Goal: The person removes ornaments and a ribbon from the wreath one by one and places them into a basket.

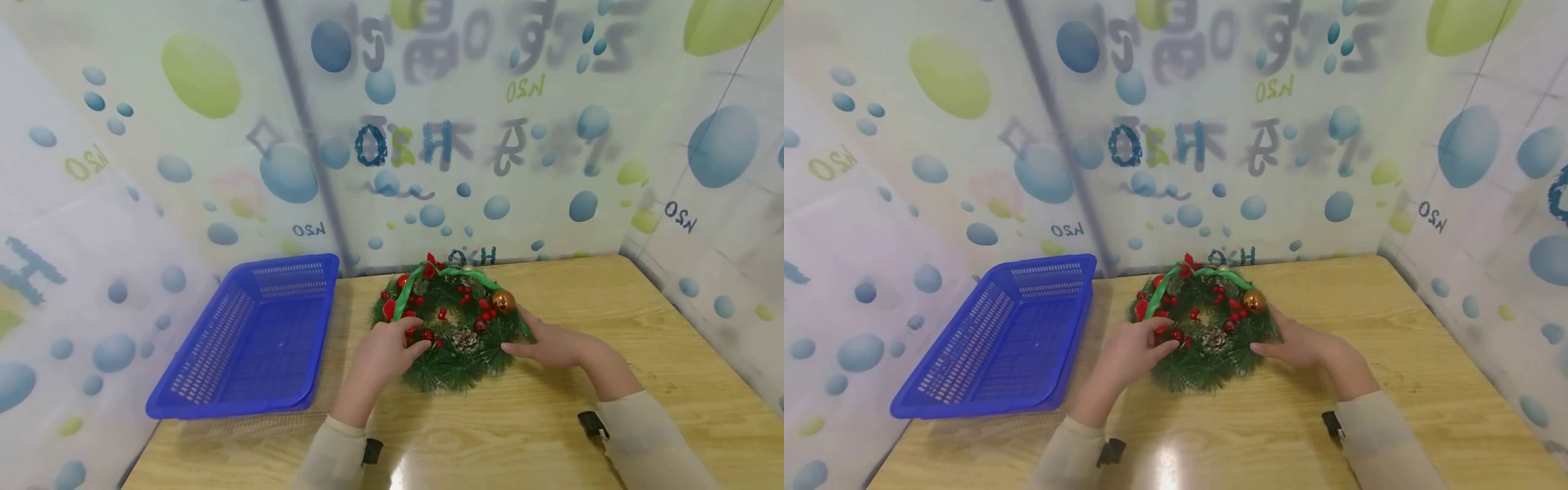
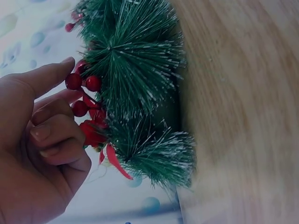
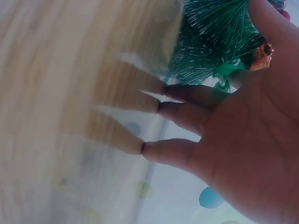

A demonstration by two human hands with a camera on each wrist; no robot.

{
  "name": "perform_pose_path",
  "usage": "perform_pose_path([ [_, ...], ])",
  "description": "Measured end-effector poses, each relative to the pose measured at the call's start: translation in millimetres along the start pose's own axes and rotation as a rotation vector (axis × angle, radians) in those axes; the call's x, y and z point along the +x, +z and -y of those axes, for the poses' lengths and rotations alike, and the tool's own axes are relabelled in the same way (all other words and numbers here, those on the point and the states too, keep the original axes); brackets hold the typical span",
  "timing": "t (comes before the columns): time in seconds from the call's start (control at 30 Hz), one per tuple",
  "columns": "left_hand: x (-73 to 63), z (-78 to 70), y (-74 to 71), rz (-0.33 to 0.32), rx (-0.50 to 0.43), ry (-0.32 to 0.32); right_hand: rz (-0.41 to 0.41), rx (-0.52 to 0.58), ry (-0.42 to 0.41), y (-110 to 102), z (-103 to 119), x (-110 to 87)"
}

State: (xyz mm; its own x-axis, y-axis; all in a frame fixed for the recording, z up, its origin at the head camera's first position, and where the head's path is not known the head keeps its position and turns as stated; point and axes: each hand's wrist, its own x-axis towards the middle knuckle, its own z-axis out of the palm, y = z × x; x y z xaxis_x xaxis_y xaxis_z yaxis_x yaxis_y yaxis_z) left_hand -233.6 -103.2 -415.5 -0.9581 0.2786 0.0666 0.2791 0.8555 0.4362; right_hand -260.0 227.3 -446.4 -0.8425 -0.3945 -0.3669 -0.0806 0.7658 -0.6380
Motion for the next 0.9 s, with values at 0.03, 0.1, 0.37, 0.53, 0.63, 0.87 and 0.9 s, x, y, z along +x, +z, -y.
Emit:
perform_pose_path([
  [0.03,0.1,-0.4,0.4,-0.005,0.004,0.003,0.0,-0.003,-0.003,-0.5,0.4,-0.9],
  [0.1,0.4,-0.8,1.5,-0.013,0.008,0.009,-0.001,-0.006,-0.006,-1.0,0.6,-1.7],
  [0.37,1.9,-0.9,8.0,-0.038,-0.061,0.004,0.001,-0.01,-0.007,-0.2,-1.6,-0.7],
  [0.53,3.9,-1.4,12.3,-0.06,-0.159,-0.04,-0.002,-0.023,-0.012,0.2,-2.4,0.2],
  [0.63,4.2,-2.6,14.2,-0.067,-0.173,-0.054,-0.003,-0.025,-0.016,-0.1,-2.2,-0.1],
  [0.87,3.6,-4.6,17.2,-0.086,-0.146,-0.066,-0.004,-0.022,-0.018,-0.4,-1.5,-1.4],
  [0.9,3.7,-4.4,17.4,-0.092,-0.152,-0.066,-0.005,-0.021,-0.019,-0.1,-1.8,-1.1],
])
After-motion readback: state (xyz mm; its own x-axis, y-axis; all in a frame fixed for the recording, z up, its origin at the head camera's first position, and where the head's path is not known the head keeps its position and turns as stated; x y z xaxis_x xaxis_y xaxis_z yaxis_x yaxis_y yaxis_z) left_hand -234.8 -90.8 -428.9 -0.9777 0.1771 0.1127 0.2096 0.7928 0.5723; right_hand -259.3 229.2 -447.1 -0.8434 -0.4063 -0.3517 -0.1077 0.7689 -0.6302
